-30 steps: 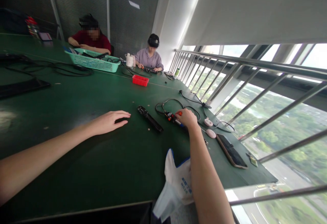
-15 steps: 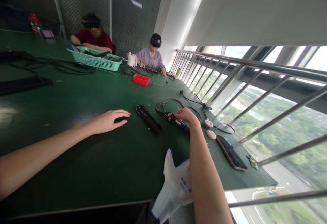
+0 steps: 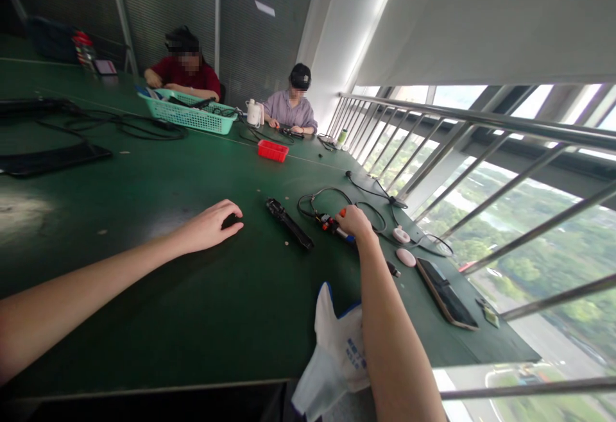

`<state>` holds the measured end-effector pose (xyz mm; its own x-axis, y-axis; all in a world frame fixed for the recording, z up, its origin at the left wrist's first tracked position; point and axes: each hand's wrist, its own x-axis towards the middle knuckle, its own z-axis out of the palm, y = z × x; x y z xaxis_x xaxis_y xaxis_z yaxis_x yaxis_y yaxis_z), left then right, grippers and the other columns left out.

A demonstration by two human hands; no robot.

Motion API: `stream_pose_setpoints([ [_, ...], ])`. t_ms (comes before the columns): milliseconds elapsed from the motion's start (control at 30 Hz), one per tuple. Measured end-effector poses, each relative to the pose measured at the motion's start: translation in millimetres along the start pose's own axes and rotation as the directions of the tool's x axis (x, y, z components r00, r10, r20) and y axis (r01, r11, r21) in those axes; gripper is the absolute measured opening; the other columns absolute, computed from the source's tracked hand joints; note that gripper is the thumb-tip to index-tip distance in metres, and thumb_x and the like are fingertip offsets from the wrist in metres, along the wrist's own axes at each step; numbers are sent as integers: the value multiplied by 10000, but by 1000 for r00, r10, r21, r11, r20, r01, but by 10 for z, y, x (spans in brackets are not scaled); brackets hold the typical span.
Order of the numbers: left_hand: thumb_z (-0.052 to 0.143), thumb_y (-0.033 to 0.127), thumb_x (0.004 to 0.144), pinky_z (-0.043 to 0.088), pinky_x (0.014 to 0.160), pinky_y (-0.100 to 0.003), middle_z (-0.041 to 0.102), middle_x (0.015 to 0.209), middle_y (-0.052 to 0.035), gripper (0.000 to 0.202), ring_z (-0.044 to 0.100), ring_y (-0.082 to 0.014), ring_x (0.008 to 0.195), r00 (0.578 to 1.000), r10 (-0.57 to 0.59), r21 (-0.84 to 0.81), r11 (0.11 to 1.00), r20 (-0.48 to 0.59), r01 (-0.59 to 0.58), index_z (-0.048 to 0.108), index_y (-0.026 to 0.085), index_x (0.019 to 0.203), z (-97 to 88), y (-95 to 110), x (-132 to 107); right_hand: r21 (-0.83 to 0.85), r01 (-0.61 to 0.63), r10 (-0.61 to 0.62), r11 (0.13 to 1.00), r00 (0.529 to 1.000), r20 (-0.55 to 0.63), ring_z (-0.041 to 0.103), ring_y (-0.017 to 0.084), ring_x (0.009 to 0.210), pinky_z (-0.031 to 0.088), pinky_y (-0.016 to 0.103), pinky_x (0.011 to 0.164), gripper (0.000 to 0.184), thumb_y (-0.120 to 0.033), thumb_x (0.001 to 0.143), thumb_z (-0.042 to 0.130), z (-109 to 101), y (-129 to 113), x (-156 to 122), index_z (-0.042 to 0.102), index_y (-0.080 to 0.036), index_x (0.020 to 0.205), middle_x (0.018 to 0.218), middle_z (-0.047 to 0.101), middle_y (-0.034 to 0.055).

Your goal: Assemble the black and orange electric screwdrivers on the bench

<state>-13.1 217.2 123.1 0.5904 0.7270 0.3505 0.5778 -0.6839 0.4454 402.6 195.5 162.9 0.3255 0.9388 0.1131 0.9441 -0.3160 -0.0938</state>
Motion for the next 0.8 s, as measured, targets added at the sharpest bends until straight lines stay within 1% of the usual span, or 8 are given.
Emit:
stream_pose_setpoints([
  [133, 449, 562, 964, 478, 910, -383, 549, 1193, -97, 395, 609, -252, 1018, 999, 25, -5, 1000, 45, -25, 582, 214, 1094, -41, -23, -25, 56, 35, -37, 998, 999, 29, 670, 186, 815, 451, 240, 685, 235, -342, 830, 650, -69, 36, -60, 785, -217, 977, 908, 749, 67],
  [267, 441, 581, 957, 461, 937, -389, 545, 1187, -100, 420, 596, -260, 1034, 998, 35, -9, 999, 60, -34, 582, 214, 1106, -75, -7, -25, 94, -2, -3, 996, 999, 52, 657, 169, 729, 441, 231, 630, 232, -363, 809, 667, -92, 52, -83, 795, -203, 917, 799, 734, 47],
  [467, 435, 617, 946, 474, 947, -400, 559, 1218, -108, 470, 615, -269, 1034, 998, 17, -35, 999, 53, -15, 600, 211, 1118, -56, 8, -34, 101, -113, 115, 988, 993, -12, 654, 203, 704, 446, 256, 617, 259, -385, 777, 667, -83, -45, -132, 765, -154, 841, 722, 705, 85],
  [533, 441, 627, 940, 446, 1019, -434, 559, 1281, -128, 518, 597, -304, 1129, 999, -7, -4, 1000, 32, 7, 604, 197, 1177, -31, 2, -31, 103, -139, 145, 985, 988, -56, 665, 228, 747, 457, 275, 641, 272, -379, 801, 631, -124, -68, -173, 751, -144, 865, 770, 714, 118],
  [600, 448, 650, 926, 380, 1103, -495, 528, 1385, -174, 624, 527, -363, 1265, 998, -65, 76, 995, 0, 64, 578, 155, 1283, -11, 3, -25, 108, -154, 166, 982, 980, -111, 673, 262, 817, 466, 303, 671, 299, -364, 835, 571, -189, -108, -223, 735, -128, 916, 874, 722, 167],
  [700, 428, 690, 916, 302, 1168, -532, 394, 1543, -233, 817, 383, -409, 1415, 987, -159, 166, 974, 19, 153, 452, 74, 1452, -21, 30, -22, 132, -98, 120, 986, 978, -173, 669, 288, 930, 477, 330, 735, 337, -358, 884, 501, -271, -297, -323, 700, -124, 1022, 1012, 713, 194],
  [733, 419, 702, 914, 293, 1178, -524, 343, 1580, -232, 863, 344, -405, 1445, 983, -177, 171, 971, 52, 166, 400, 64, 1495, -36, 47, -25, 146, -47, 74, 988, 981, -179, 668, 273, 950, 478, 322, 762, 336, -365, 899, 494, -280, -404, -367, 687, -138, 1054, 1022, 715, 173],
  [800, 423, 736, 897, 279, 1194, -505, 261, 1628, -206, 937, 282, -389, 1486, 974, -187, 156, 974, 124, 167, 310, 76, 1553, -80, 88, -35, 186, 90, -61, 978, 986, -155, 674, 201, 919, 480, 268, 791, 296, -395, 917, 513, -273, -658, -476, 673, -201, 1073, 1004, 731, 80],
])
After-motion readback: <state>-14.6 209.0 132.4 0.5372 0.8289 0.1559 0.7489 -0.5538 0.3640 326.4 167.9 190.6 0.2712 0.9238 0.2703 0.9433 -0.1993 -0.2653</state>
